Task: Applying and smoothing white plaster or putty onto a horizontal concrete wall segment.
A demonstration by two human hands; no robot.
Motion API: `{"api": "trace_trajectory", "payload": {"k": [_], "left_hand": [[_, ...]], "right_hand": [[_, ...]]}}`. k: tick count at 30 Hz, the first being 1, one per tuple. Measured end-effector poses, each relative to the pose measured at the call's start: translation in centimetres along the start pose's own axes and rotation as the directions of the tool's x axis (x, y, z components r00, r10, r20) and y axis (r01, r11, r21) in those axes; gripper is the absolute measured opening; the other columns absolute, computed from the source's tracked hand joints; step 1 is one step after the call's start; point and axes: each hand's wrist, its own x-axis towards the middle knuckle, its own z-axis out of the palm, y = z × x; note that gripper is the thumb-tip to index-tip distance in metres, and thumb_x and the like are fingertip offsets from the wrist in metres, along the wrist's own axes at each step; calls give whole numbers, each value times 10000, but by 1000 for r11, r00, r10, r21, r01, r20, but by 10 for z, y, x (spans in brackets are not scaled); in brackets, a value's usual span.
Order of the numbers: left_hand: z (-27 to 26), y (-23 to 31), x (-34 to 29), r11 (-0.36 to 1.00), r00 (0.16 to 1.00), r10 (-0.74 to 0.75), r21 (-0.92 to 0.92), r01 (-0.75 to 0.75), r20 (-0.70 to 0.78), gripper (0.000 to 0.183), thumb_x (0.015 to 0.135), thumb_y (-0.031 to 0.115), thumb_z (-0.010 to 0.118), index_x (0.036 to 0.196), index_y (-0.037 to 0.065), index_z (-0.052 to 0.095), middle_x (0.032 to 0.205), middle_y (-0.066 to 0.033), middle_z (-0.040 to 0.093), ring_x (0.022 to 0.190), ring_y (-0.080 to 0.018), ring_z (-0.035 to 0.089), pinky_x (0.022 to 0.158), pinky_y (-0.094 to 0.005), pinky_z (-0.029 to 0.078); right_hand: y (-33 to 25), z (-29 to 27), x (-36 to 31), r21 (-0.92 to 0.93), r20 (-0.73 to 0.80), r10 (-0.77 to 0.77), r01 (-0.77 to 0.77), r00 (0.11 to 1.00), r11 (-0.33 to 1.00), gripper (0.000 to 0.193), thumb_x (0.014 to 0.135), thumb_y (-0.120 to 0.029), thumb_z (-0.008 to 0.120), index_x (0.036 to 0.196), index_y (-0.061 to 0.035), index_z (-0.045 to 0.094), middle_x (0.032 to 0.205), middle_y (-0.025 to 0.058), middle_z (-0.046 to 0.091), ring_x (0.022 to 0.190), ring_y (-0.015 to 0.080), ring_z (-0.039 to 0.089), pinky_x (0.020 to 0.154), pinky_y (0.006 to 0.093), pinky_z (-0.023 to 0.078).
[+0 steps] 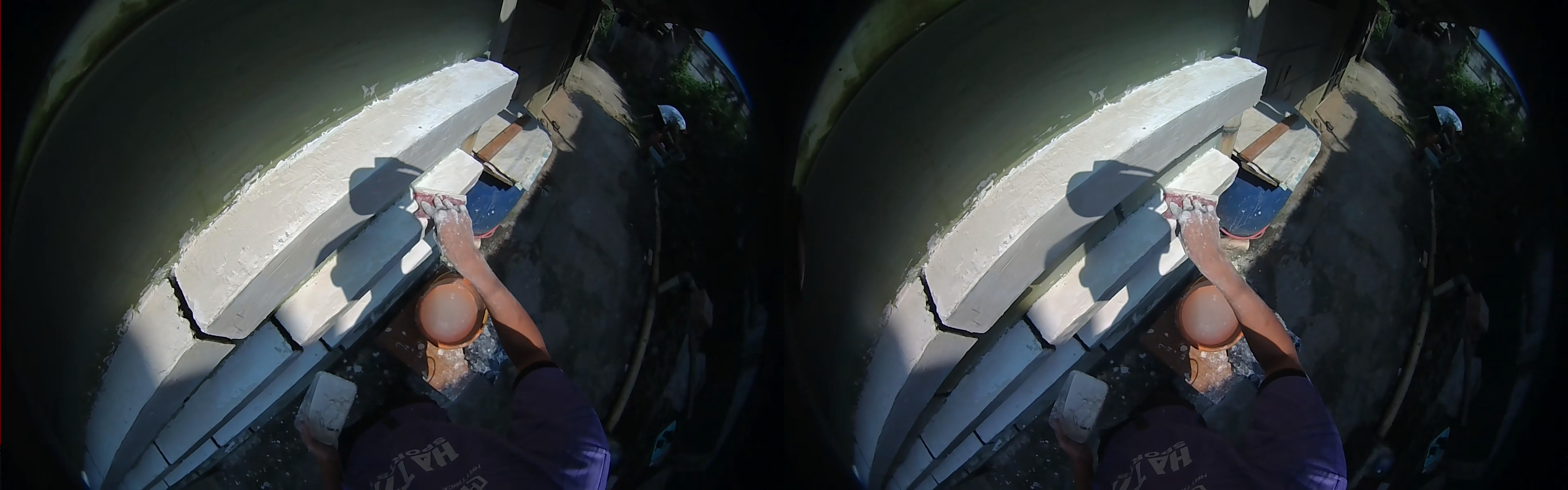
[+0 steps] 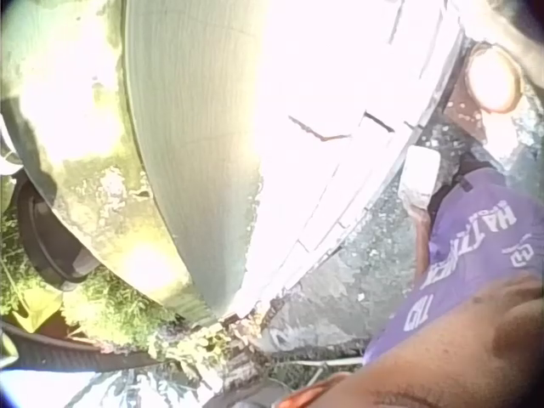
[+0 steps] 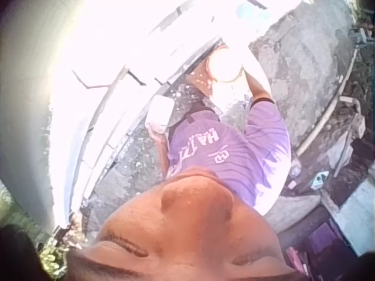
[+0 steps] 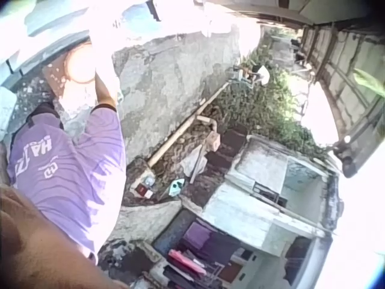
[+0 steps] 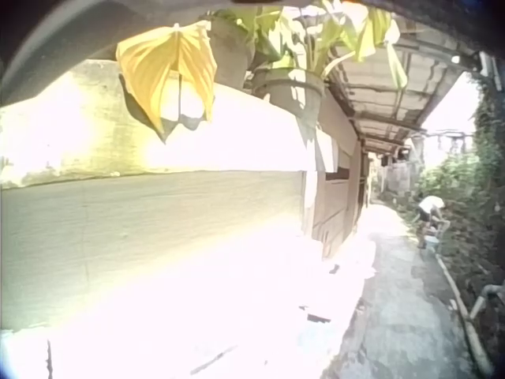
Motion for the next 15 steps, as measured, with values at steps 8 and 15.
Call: {"api": "trace_trajectory", "payload": {"k": [8, 15], "left_hand": [[0, -1, 0, 992, 998, 66, 105, -69, 24, 598, 967, 453, 310, 1389, 29, 318, 1355, -160, 414, 1253, -317, 419, 1012, -441, 366], [10, 9, 4, 999, 999, -48, -16, 47, -25, 620, 951, 467, 354, 1383, 24, 335, 1352, -156, 423, 1236, -320, 437, 1002, -436, 376]], "right_hand": [[-51, -70, -60, 733, 58, 54, -79, 997, 675, 378, 795, 44, 540, 1159, -26, 612, 1085, 190, 636, 1008, 249, 622, 848, 347, 489], [47, 14, -35, 726, -437, 596, -127, 674, 676, 407, 852, 87, 449, 1243, 27, 545, 1212, 193, 598, 1109, 231, 584, 965, 312, 417]]}}
